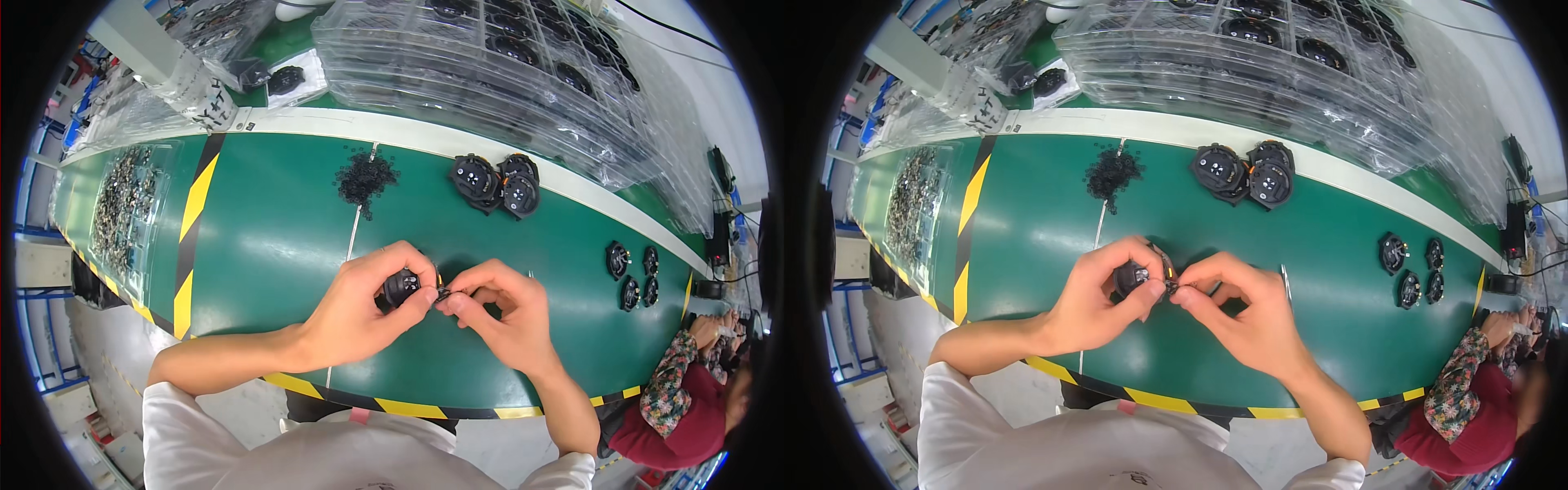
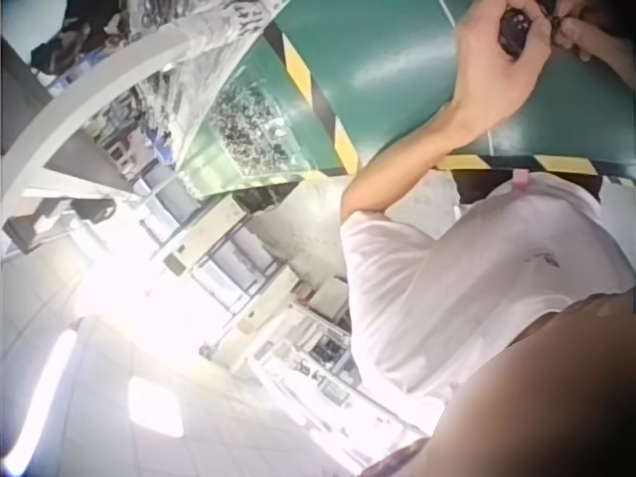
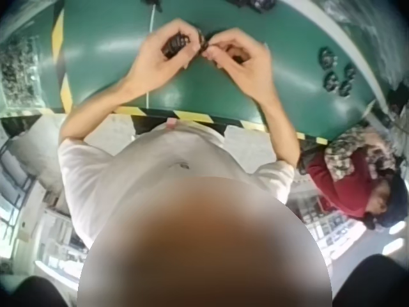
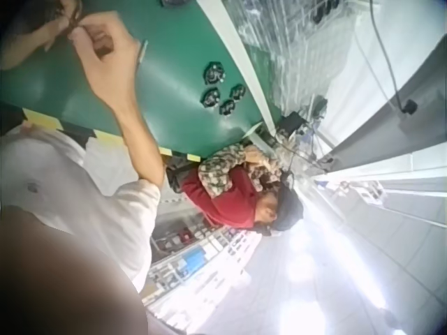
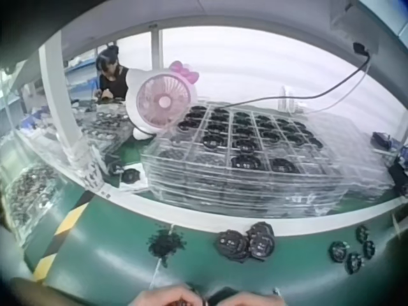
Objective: Manually assembling small electronic components into a housing and securing them using precision tools.
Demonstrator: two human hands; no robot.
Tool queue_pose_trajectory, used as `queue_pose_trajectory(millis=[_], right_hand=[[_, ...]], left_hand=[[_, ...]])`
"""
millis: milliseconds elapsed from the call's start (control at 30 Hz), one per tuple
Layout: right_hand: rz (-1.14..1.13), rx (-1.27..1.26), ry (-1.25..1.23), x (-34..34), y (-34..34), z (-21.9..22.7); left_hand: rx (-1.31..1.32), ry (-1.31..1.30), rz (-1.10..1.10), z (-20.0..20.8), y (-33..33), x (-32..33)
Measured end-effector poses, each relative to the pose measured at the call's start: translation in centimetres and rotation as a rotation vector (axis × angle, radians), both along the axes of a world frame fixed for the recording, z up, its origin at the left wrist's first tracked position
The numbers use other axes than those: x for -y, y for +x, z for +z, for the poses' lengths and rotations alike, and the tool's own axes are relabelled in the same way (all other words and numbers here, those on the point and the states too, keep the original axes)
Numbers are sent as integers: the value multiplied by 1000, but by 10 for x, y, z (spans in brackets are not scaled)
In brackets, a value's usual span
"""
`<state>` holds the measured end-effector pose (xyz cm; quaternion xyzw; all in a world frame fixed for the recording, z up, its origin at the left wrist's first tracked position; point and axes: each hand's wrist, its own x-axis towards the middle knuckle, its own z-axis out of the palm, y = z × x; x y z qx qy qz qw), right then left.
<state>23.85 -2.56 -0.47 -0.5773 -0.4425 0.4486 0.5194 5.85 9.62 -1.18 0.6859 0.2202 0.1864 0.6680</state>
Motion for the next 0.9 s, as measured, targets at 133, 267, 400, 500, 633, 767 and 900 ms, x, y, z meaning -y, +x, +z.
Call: queue_pose_trajectory(millis=[133, 267, 400, 500, 633, 767, 900], right_hand=[[-59, 84, 80, 0, 2, -4], [-30, 635, 476, -3, 12, -5], [-68, 763, 610, -2, 13, -9], [-51, 891, 659, -1, 12, -8], [-32, 842, 617, 2, 11, -13], [-22, 632, 352, 0, 4, 0], [-61, 396, 136, -4, 0, -1]], left_hand=[[69, 97, -75, -2, -3, -4], [52, 231, -111, 2, -2, -3], [-16, 230, -147, 3, -1, 0], [-22, 237, -144, 0, -2, -1], [-26, 223, -164, 0, -1, -1], [-30, 266, -191, -1, -2, -1], [-119, 127, -230, 3, -6, 3]])
